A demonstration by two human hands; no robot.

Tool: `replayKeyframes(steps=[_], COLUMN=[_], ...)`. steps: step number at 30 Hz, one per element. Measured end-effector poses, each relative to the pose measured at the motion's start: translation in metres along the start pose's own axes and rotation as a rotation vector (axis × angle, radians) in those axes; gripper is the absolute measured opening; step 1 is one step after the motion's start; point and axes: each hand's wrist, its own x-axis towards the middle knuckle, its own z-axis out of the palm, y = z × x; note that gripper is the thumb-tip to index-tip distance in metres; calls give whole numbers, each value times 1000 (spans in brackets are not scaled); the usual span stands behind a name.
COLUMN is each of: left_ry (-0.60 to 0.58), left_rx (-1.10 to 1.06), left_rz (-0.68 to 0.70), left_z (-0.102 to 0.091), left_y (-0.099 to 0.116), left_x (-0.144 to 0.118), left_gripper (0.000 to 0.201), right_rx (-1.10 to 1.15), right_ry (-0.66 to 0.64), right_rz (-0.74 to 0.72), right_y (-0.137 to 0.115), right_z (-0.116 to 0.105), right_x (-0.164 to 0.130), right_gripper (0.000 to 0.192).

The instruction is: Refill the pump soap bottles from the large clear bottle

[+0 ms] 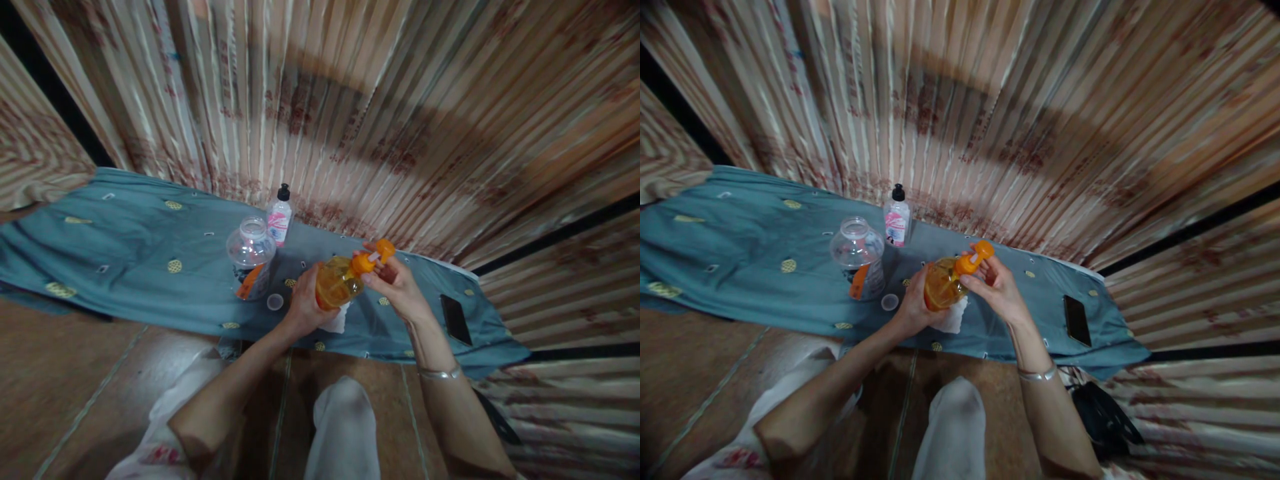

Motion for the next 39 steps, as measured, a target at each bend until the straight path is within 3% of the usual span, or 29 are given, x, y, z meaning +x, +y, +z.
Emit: replayKeyframes(steps=[3, 12, 24, 28, 31, 39], left_ry=[2, 7, -6, -4, 4, 12], left_rx=[13, 10, 2, 0, 4, 9], left_rz=[-3, -10, -3, 6, 5, 7], left_z=[0, 1, 0, 0, 1, 2], left_y=[2, 1, -2, -3, -4, -3], left_x=[0, 0, -1, -1, -1, -2], left_gripper=[100, 101, 103, 104, 104, 104], right_rx=[26, -26, 7, 38, 45, 68], right_ry=[10, 45, 225, 127, 57, 145], right_rz=[-30, -66, -112, -130, -113, -118], right_y=[-1, 4, 16, 13, 12, 17], right_z=[-1, 5, 23, 19, 13, 17], right_x=[-3, 1, 0, -3, -4, -1], right_gripper=[43, 44, 42, 57, 54, 40])
